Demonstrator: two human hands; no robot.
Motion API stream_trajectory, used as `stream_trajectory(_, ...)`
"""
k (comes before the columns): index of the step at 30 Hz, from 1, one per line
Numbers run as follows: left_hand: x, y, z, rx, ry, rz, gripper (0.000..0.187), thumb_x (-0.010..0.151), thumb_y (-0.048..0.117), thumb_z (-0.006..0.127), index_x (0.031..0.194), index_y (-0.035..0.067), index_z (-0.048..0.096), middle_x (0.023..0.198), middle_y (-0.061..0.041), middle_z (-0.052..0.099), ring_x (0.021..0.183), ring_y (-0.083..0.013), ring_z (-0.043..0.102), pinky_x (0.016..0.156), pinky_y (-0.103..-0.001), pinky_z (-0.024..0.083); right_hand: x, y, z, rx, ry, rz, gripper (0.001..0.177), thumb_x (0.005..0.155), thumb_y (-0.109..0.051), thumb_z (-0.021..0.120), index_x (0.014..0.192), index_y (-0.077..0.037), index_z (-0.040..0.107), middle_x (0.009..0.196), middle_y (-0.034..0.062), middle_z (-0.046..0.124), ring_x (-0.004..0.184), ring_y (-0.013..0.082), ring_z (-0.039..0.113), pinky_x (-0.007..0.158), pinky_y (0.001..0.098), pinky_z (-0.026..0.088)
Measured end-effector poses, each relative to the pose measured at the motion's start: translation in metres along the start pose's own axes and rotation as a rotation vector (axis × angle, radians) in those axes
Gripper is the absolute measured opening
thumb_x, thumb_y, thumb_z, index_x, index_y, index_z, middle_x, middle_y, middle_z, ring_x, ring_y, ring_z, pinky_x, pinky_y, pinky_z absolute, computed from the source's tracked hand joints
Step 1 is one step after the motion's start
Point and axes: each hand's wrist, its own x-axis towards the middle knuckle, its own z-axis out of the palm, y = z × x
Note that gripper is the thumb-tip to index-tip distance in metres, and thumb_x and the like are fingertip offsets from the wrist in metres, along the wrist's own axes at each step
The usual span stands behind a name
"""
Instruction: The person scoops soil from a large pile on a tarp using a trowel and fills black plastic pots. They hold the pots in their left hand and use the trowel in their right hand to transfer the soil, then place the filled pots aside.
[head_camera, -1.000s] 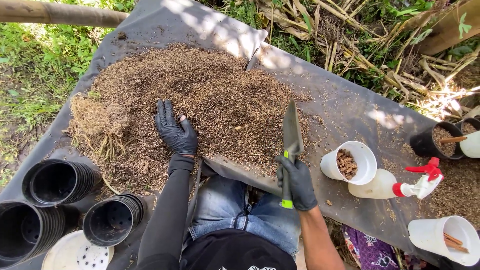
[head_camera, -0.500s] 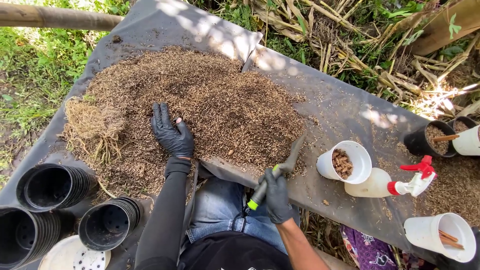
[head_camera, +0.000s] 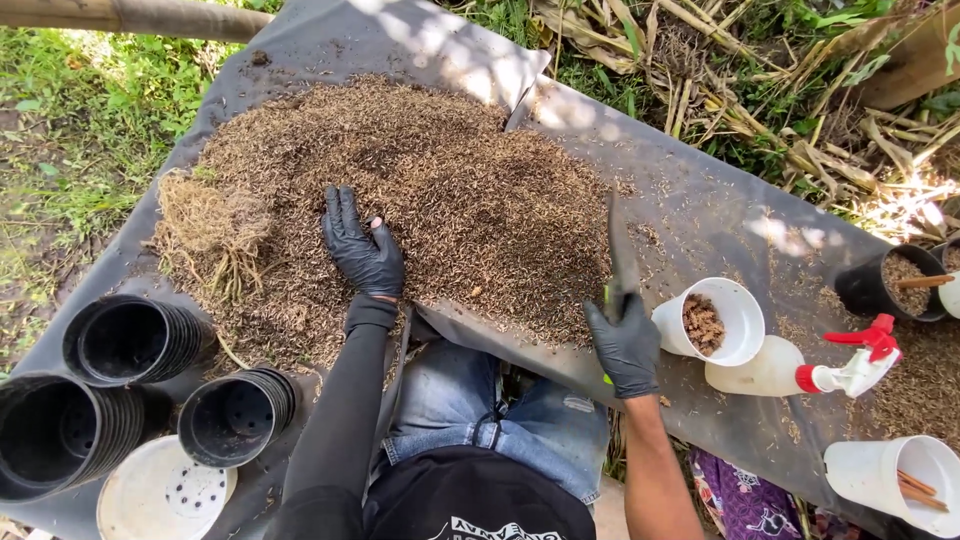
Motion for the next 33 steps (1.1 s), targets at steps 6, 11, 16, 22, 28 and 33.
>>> stream_trajectory(6, 0.012, 0.016, -0.003, -0.004, 0.056, 0.003, 0.075, 0.089, 0.018, 0.07, 0.16, 0.02, 0.044, 0.164, -0.014, 0.032, 0.148, -0.0389, 0.033, 0.121, -0.056, 0.024, -0.002, 0.025, 0.014, -0.086, 0.074, -0.158, 0.039, 0.082, -0.048, 0.074, 0.102, -0.014, 0.068, 0.095, 0.0153, 0.075, 0.098, 0.0425, 0.071, 0.089, 0.0544, 0.055)
stream_trajectory(11, -0.008, 0.072, -0.019, 0.009, -0.027, 0.219, 0.038, 0.08, 0.02, 0.081, 0.116, 0.029, 0.074, 0.149, -0.002, 0.052, 0.148, -0.0294, 0.027, 0.119, -0.055, 0.017, -0.005, 0.01, 0.025, -0.135, 0.266, -0.328, 0.029, 0.083, -0.039, 0.072, 0.098, -0.016, 0.067, 0.088, 0.012, 0.068, 0.087, 0.0408, 0.07, 0.078, 0.0542, 0.057)
stream_trajectory(16, -0.062, 0.108, -0.038, 0.073, -0.305, 0.281, 0.022, 0.072, 0.034, 0.085, 0.092, 0.029, 0.078, 0.12, -0.002, 0.069, 0.138, -0.03, 0.045, 0.113, -0.055, 0.03, -0.002, 0.028, 0.032, -0.063, 0.509, -0.532, 0.031, 0.082, -0.023, 0.079, 0.109, -0.01, 0.07, 0.092, 0.0117, 0.067, 0.086, 0.037, 0.071, 0.074, 0.0464, 0.058)
stream_trajectory(22, -0.092, 0.105, -0.027, 0.356, -0.541, 0.275, 0.028, 0.08, 0.038, 0.075, 0.106, 0.029, 0.077, 0.133, -0.003, 0.065, 0.145, -0.0326, 0.041, 0.114, -0.059, 0.028, -0.009, 0.033, 0.027, -0.043, 0.563, -0.478, 0.046, 0.084, -0.023, 0.08, 0.128, -0.017, 0.068, 0.118, 0.009, 0.064, 0.108, 0.0361, 0.068, 0.086, 0.0479, 0.057)
stream_trajectory(28, -0.102, 0.095, -0.029, 0.272, -0.466, 0.287, 0.023, 0.077, 0.031, 0.078, 0.098, 0.024, 0.071, 0.133, -0.005, 0.064, 0.144, -0.0316, 0.042, 0.113, -0.058, 0.031, -0.012, 0.025, 0.033, -0.031, 0.581, -0.435, 0.044, 0.083, -0.025, 0.08, 0.126, -0.017, 0.072, 0.119, 0.0086, 0.063, 0.11, 0.036, 0.067, 0.088, 0.0502, 0.058)
stream_trajectory(33, -0.131, 0.089, -0.01, -0.19, -0.487, 0.068, 0.028, 0.085, 0.017, 0.078, 0.113, 0.024, 0.075, 0.098, 0.002, 0.075, 0.099, -0.0231, 0.072, 0.085, -0.039, 0.057, -0.014, 0.029, 0.078, 0.245, 0.456, -0.762, 0.033, 0.085, -0.007, 0.077, 0.114, -0.023, 0.079, 0.108, 0.0012, 0.069, 0.1, 0.0287, 0.071, 0.084, 0.0403, 0.058)
